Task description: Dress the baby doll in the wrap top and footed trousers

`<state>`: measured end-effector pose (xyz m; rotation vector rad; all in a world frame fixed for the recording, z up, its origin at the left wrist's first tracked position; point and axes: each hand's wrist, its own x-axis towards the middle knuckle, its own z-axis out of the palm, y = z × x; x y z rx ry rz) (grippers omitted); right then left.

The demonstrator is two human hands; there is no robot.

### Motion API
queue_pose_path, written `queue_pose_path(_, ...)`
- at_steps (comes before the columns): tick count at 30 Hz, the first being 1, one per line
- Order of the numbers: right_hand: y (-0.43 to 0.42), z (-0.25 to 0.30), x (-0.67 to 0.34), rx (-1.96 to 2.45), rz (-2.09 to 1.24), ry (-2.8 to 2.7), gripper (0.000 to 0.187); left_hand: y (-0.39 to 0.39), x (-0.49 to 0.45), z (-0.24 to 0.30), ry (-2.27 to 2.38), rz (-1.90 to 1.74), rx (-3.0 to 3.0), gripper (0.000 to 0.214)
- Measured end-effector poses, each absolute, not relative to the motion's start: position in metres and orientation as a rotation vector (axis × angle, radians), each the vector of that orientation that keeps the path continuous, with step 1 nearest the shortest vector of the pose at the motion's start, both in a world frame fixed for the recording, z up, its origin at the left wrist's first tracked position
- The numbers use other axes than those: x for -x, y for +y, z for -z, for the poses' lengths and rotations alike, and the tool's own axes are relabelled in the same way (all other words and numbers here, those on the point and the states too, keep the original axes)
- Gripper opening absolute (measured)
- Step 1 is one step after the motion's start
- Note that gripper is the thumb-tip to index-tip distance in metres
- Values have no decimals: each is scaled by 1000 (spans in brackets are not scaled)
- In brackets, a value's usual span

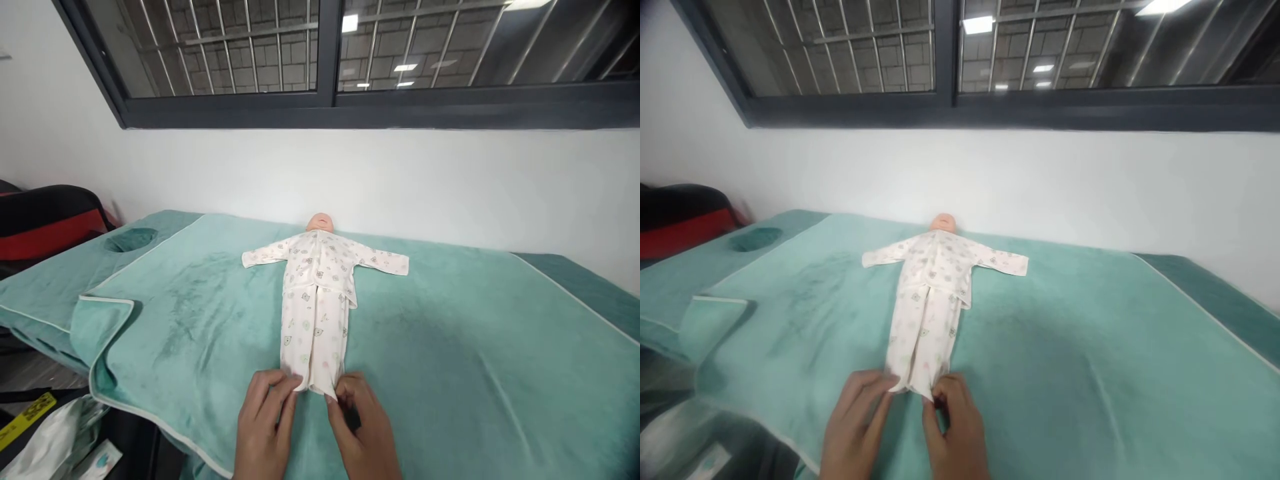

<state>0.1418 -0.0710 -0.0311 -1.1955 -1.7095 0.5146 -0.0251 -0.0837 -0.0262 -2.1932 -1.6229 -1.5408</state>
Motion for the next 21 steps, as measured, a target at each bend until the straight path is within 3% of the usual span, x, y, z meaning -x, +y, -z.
queue_pose_path(6, -72, 34, -165, 1211, -554, -1741, 6, -88, 28, 50, -1797, 1429, 2103, 30)
queue_pose_path(14, -63, 22, -182, 1373, -730, -1723, 26, -88, 43, 58, -1937, 1506, 2053, 22)
queue_pose_path(21, 0, 13, -252, 1700, -557, -1902, 40, -110, 112, 103, -2435, 1794, 1095, 28)
